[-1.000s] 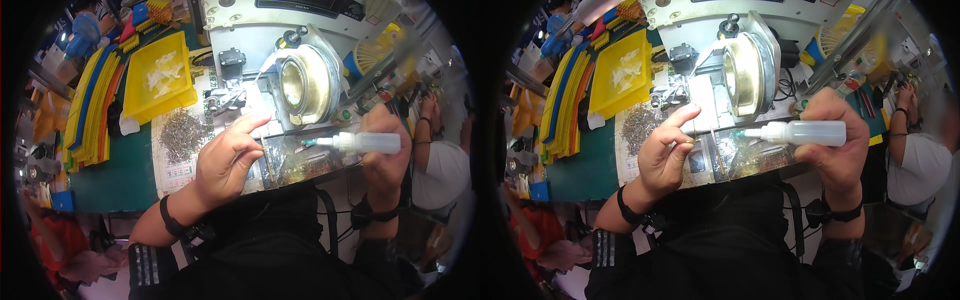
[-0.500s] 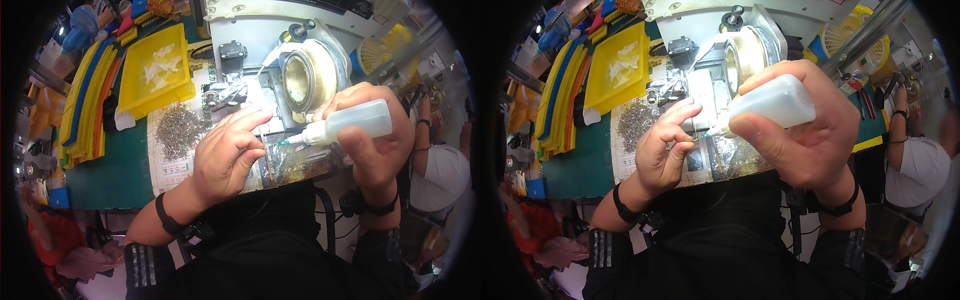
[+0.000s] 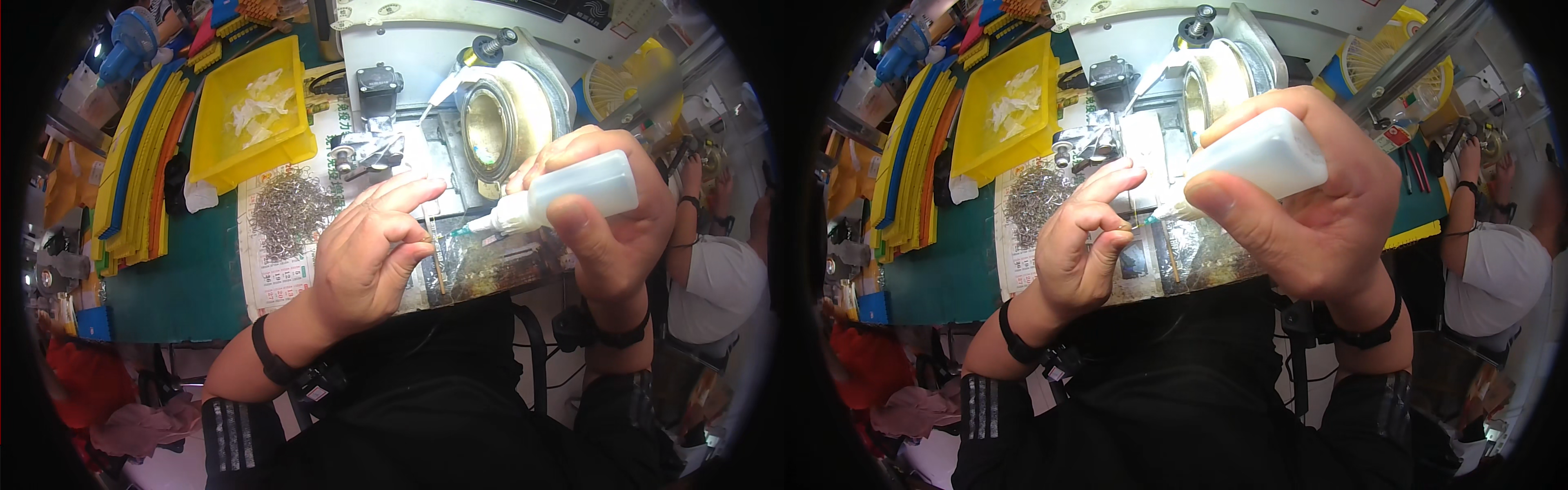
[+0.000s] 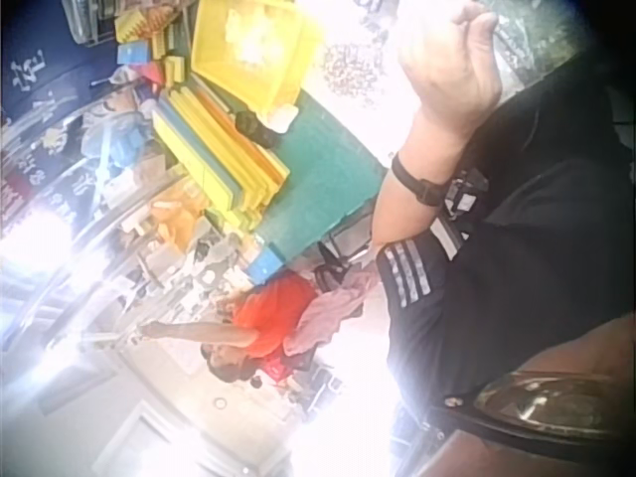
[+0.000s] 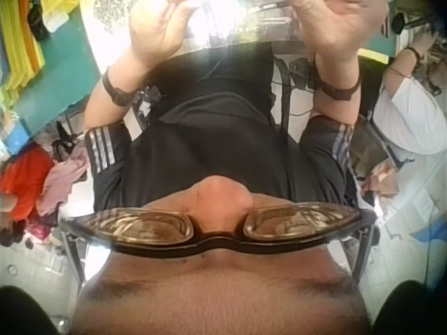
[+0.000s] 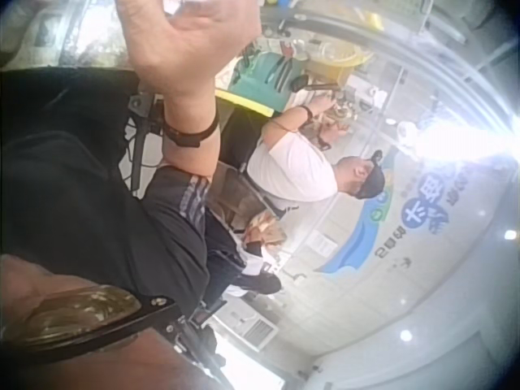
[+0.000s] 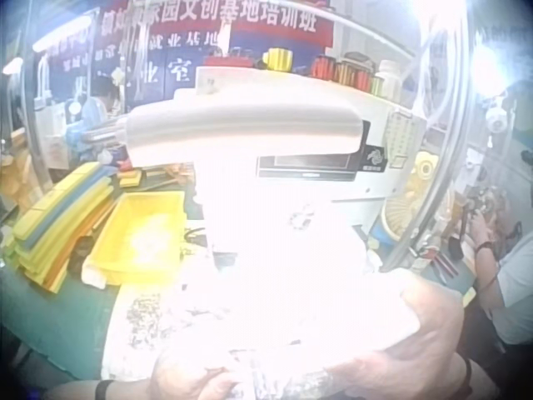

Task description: Assembling small metal components using a machine and glue at a workbench.

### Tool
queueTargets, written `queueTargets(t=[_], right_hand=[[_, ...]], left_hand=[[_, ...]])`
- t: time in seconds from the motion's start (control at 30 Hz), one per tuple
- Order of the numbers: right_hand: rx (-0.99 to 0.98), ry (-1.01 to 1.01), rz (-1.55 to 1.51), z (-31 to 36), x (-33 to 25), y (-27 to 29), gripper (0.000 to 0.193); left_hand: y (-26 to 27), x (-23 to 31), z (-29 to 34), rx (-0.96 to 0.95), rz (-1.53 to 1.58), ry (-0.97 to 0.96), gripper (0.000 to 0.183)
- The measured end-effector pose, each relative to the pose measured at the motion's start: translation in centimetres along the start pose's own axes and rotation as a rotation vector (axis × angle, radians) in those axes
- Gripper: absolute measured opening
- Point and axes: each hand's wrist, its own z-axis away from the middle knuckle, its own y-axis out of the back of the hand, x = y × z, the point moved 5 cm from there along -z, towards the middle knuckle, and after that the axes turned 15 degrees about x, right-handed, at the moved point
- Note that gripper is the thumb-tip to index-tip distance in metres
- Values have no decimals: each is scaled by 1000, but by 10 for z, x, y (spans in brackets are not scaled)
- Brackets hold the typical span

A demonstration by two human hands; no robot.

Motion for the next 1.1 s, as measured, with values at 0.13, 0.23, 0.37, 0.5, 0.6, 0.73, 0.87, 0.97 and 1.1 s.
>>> queueTargets(t=[0.13,0.23,0.37,0.5,0.6,0.73,0.87,0.97,1.1], right_hand=[[1,-3,14,0,-1,-1,29],[-3,-3,8,0,0,-1,29],[14,-2,1,0,-1,-3,30],[4,16,-12,-1,3,-6,31],[119,16,-93,1,-1,7,36],[255,102,-228,20,3,82,44],[577,-91,-18,47,69,195,31],[835,-133,-3,32,97,279,29],[901,-128,93,-13,90,322,29]], left_hand=[[0,0,0,1,2,-5,12],[0,0,-1,60,-20,-39,14],[0,1,-1,54,-27,-44,14],[1,-1,0,62,-35,-37,13],[2,-2,0,35,-19,-21,11],[-4,2,-8,36,-53,-29,10],[-5,-5,2,8,-100,14,5],[-3,-4,9,33,-99,71,7],[-2,-4,14,47,-95,72,9]])
